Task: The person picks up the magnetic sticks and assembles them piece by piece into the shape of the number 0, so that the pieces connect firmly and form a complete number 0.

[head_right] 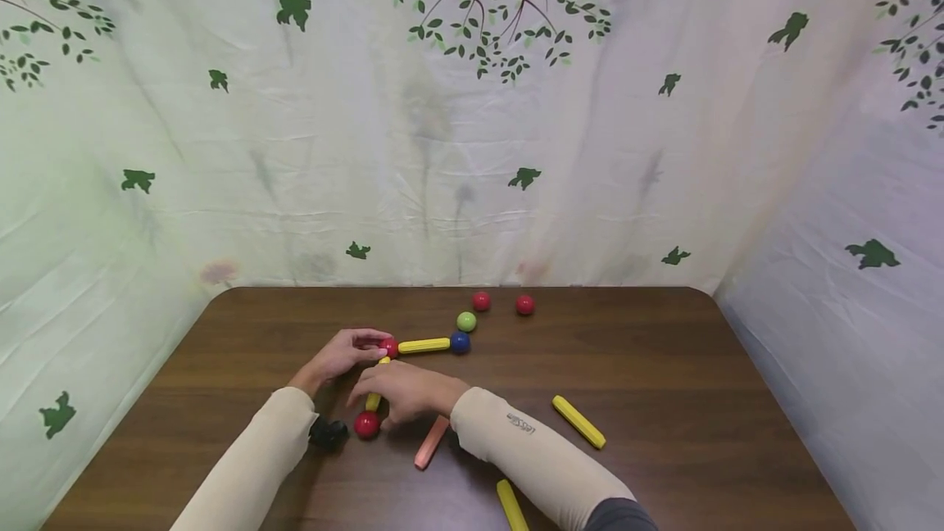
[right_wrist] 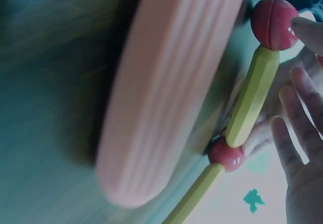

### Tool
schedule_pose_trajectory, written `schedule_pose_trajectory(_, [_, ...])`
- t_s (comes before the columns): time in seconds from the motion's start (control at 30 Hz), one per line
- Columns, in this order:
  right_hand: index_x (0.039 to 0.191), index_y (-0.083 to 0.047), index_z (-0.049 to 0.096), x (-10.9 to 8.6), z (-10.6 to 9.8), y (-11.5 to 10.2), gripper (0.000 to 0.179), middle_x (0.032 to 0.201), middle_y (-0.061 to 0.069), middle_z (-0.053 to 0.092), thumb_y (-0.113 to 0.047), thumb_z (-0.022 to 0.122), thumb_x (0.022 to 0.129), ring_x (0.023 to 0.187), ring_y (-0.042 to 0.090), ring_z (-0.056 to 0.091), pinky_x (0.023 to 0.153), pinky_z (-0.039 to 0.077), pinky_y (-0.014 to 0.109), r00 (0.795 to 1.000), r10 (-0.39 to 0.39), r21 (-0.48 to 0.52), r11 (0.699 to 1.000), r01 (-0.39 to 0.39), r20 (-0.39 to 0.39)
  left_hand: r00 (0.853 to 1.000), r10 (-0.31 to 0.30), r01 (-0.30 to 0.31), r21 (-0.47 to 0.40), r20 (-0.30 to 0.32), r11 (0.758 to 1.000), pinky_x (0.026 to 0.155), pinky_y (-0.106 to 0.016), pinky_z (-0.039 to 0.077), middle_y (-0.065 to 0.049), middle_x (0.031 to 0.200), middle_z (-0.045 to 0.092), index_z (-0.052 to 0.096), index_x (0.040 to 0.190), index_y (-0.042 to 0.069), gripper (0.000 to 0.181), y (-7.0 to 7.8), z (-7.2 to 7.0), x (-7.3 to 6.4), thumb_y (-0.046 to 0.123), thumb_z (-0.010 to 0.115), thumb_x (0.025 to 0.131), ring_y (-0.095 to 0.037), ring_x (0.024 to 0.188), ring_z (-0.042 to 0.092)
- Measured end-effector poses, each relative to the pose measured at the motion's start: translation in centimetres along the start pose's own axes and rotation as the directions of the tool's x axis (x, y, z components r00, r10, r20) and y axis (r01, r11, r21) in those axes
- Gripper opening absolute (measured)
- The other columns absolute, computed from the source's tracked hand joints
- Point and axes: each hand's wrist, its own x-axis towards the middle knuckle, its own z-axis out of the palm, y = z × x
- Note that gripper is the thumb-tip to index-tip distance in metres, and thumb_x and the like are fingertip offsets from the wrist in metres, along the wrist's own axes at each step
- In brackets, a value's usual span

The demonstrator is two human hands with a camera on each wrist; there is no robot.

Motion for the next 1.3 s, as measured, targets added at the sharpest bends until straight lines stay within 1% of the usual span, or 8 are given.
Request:
schedule_pose_trajectory(0.17, [0.117,-0.014,0.065,-2.0,0.1,0.4,0.043,0.116,-0.004,0.059,-0.013,0.081,0.077,0.111,0.006,0.051,0.1,0.036,0.019,0.999,0.043,0.13,0.991,-0.041,-0.012,1.0,-0.011,0.011,0.006,-0.004,1.0,0.095,-0.044,0.046,-0.011,0.112,0.067,0.066,0.12,0.004,0.033,0.0,0.0,0.0,0.015,0.07,0.089,-0.021,0.099,0.062])
schedule_pose_trajectory(0.33, [0.106,-0.014,0.067,-4.2,0.2,1.1,0.034,0.106,-0.007,0.059,-0.01,0.082,0.076,0.1,0.005,0.054,0.091,0.041,0.018,0.996,0.089,0.264,0.961,-0.084,-0.008,1.0,-0.013,0.013,0.017,-0.01,1.0,0.093,-0.042,0.047,-0.01,0.111,0.067,0.066,0.121,0.004,0.035,-0.1,0.0,0.1,0.017,0.07,0.088,-0.02,0.098,0.062])
schedule_pose_trajectory(0.47, [0.101,-0.017,0.069,-5.5,0.2,1.8,0.032,0.101,-0.009,0.058,-0.012,0.084,0.074,0.096,0.009,0.054,0.086,0.041,0.018,0.991,0.13,0.317,0.939,-0.13,0.022,1.0,-0.017,0.017,0.029,-0.018,0.999,0.092,-0.041,0.047,-0.011,0.112,0.067,0.066,0.121,0.004,0.036,0.1,0.0,0.3,0.017,0.071,0.088,-0.02,0.097,0.061])
schedule_pose_trajectory(0.57, [0.1,-0.019,0.07,-6.1,0.4,2.1,0.031,0.1,-0.011,0.057,-0.014,0.085,0.073,0.095,0.007,0.052,0.086,0.04,0.018,0.986,0.152,0.32,0.932,-0.167,0.071,1.0,-0.02,0.021,0.037,-0.022,0.999,0.093,-0.042,0.047,-0.011,0.113,0.067,0.065,0.121,0.004,0.037,0.2,0.0,0.3,0.018,0.071,0.088,-0.02,0.097,0.061])
schedule_pose_trajectory(0.73, [0.096,-0.025,0.073,-6.5,1.0,1.7,0.03,0.099,-0.017,0.054,-0.016,0.087,0.071,0.094,0.001,0.046,0.085,0.036,0.018,0.974,0.177,0.259,0.943,-0.209,0.145,0.999,-0.035,0.036,0.03,-0.027,0.999,0.093,-0.043,0.047,-0.013,0.115,0.065,0.065,0.122,0.003,0.037,0.4,0.2,0.0,0.016,0.071,0.088,-0.021,0.096,0.061])
schedule_pose_trajectory(0.97, [0.089,-0.025,0.074,-6.5,1.5,1.1,0.027,0.089,-0.018,0.055,-0.011,0.086,0.07,0.086,-0.003,0.047,0.085,0.034,0.019,0.971,0.171,0.197,0.959,-0.202,0.165,0.999,-0.043,0.044,0.022,-0.033,0.999,0.093,-0.041,0.048,-0.012,0.114,0.066,0.066,0.121,0.005,0.035,0.2,0.3,0.1,0.017,0.071,0.088,-0.021,0.097,0.061])
schedule_pose_trajectory(1.13, [0.089,-0.019,0.073,-6.4,1.5,1.1,0.022,0.084,-0.015,0.056,-0.005,0.081,0.074,0.076,-0.001,0.05,0.072,0.041,0.014,0.97,0.158,0.228,0.953,-0.198,0.183,0.997,-0.057,0.058,0.03,-0.044,0.998,0.095,-0.042,0.046,-0.01,0.115,0.066,0.067,0.12,0.006,0.035,0.1,0.3,0.3,0.017,0.071,0.088,-0.021,0.098,0.06])
schedule_pose_trajectory(1.3, [0.096,-0.018,0.071,-6.5,1.5,1.1,0.022,0.078,-0.013,0.056,-0.008,0.079,0.078,0.071,0.0,0.049,0.066,0.041,0.015,0.968,0.158,0.232,0.951,-0.203,0.197,0.997,-0.064,0.065,0.027,-0.035,0.998,0.096,-0.043,0.045,-0.011,0.116,0.065,0.066,0.12,0.006,0.034,0.3,0.2,0.3,0.016,0.071,0.088,-0.022,0.099,0.06])
